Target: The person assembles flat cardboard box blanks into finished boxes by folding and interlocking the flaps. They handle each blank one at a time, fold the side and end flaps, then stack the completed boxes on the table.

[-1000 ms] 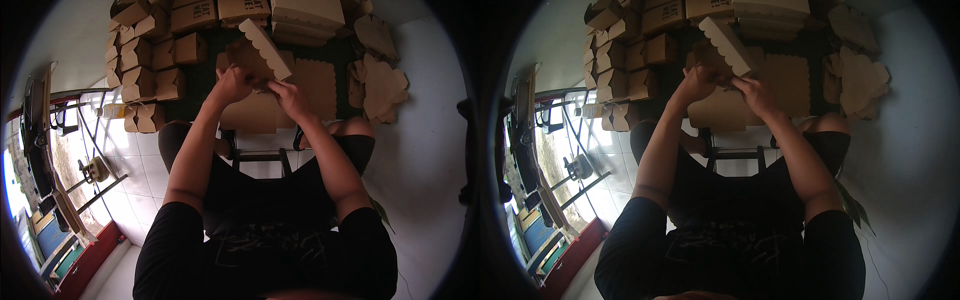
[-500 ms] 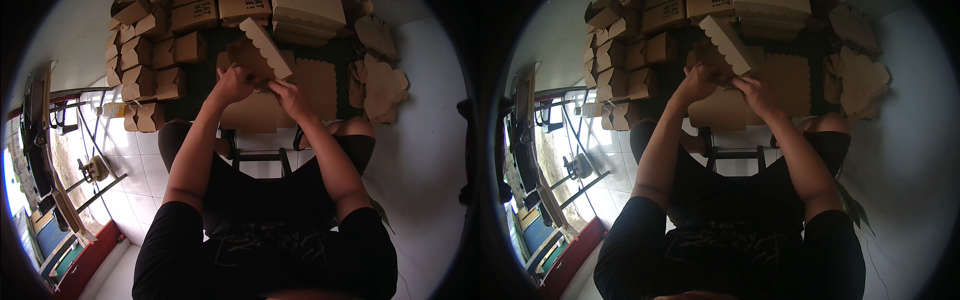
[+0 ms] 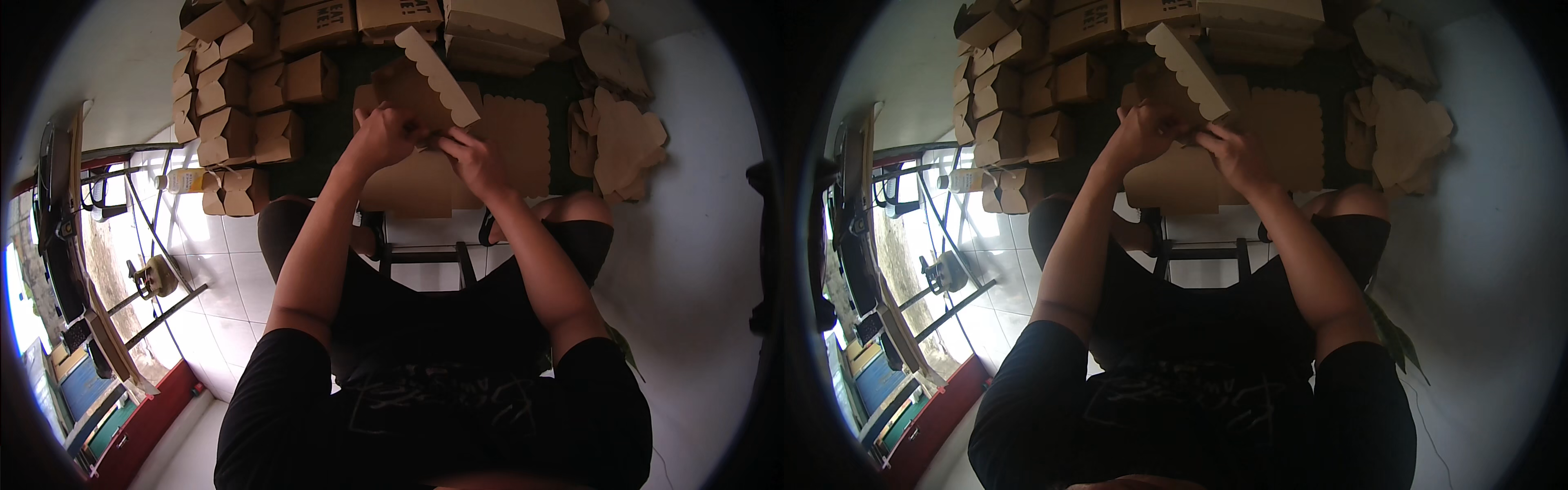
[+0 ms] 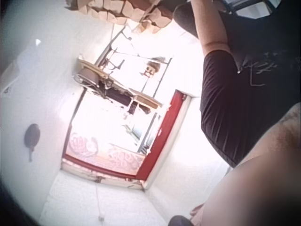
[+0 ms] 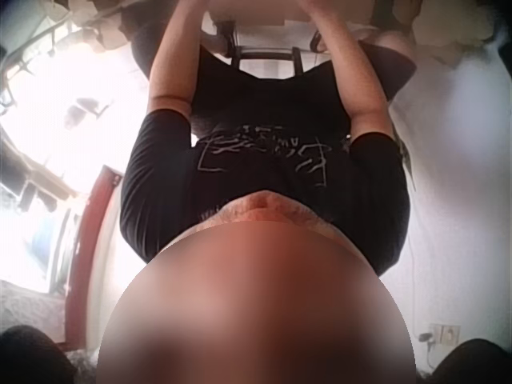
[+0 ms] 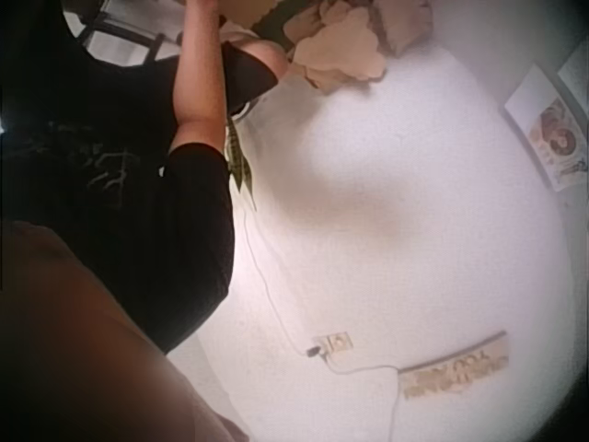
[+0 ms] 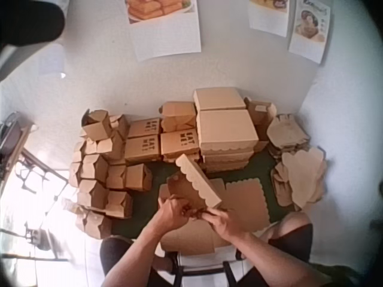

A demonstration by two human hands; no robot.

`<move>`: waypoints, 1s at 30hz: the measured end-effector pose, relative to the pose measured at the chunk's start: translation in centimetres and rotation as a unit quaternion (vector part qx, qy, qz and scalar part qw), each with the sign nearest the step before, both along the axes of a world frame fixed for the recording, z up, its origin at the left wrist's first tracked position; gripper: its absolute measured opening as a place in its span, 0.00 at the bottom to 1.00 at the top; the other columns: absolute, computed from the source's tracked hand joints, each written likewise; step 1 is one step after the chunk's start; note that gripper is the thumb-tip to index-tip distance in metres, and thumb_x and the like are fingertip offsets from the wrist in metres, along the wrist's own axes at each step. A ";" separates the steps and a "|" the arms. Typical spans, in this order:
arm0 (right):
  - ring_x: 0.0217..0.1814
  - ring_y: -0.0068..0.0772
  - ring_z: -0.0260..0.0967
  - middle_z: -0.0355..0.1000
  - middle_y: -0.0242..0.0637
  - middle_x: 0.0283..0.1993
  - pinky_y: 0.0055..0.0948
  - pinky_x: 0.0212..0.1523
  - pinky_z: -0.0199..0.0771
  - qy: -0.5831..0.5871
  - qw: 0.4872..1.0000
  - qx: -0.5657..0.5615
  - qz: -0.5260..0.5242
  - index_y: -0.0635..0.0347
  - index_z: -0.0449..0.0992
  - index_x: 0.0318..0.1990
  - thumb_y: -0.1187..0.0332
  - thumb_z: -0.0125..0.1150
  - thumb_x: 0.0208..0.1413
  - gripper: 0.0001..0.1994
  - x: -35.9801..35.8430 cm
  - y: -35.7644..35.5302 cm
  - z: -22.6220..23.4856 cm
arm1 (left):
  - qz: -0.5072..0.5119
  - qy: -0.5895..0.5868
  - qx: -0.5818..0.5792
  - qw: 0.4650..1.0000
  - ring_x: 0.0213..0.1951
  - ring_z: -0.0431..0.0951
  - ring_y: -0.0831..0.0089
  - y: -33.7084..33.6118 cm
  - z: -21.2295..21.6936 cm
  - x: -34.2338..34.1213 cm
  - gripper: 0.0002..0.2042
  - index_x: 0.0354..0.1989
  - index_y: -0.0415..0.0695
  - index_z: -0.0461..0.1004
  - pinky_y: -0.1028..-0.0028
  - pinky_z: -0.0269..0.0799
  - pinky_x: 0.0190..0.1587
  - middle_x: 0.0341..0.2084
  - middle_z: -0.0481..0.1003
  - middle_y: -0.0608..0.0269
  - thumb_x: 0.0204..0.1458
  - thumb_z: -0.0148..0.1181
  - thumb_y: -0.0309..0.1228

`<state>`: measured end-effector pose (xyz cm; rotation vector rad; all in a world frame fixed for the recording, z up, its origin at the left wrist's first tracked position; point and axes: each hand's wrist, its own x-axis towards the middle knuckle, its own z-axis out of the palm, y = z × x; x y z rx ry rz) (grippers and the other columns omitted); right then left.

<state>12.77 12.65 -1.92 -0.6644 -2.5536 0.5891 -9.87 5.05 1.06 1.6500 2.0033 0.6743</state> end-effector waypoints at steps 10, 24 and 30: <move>0.42 0.48 0.87 0.85 0.31 0.52 0.44 0.39 0.89 -0.003 1.000 0.015 0.002 0.49 0.86 0.49 0.76 0.70 0.56 0.14 0.3 -0.1 -0.7 | -0.011 0.021 0.037 0.999 0.52 0.82 0.52 -0.1 -0.3 0.4 0.06 0.34 0.46 0.89 0.47 0.63 0.55 0.35 0.87 0.58 0.58 0.73 0.34; 0.38 0.47 0.84 0.80 0.31 0.47 0.43 0.35 0.86 0.075 0.996 0.035 -0.020 0.52 0.82 0.45 0.76 0.75 0.56 0.12 -0.2 -0.3 -0.2 | -0.053 0.026 0.002 0.998 0.60 0.80 0.56 -0.4 0.5 0.3 0.05 0.38 0.52 0.91 0.46 0.62 0.62 0.41 0.88 0.62 0.59 0.73 0.35; 0.37 0.46 0.84 0.80 0.31 0.47 0.42 0.35 0.86 0.075 0.997 0.031 -0.021 0.53 0.82 0.46 0.75 0.76 0.58 0.11 -0.2 -0.2 -0.2 | -0.049 0.030 0.030 0.998 0.65 0.78 0.59 -0.9 1.6 0.0 0.07 0.40 0.53 0.91 0.46 0.60 0.67 0.42 0.88 0.65 0.55 0.77 0.37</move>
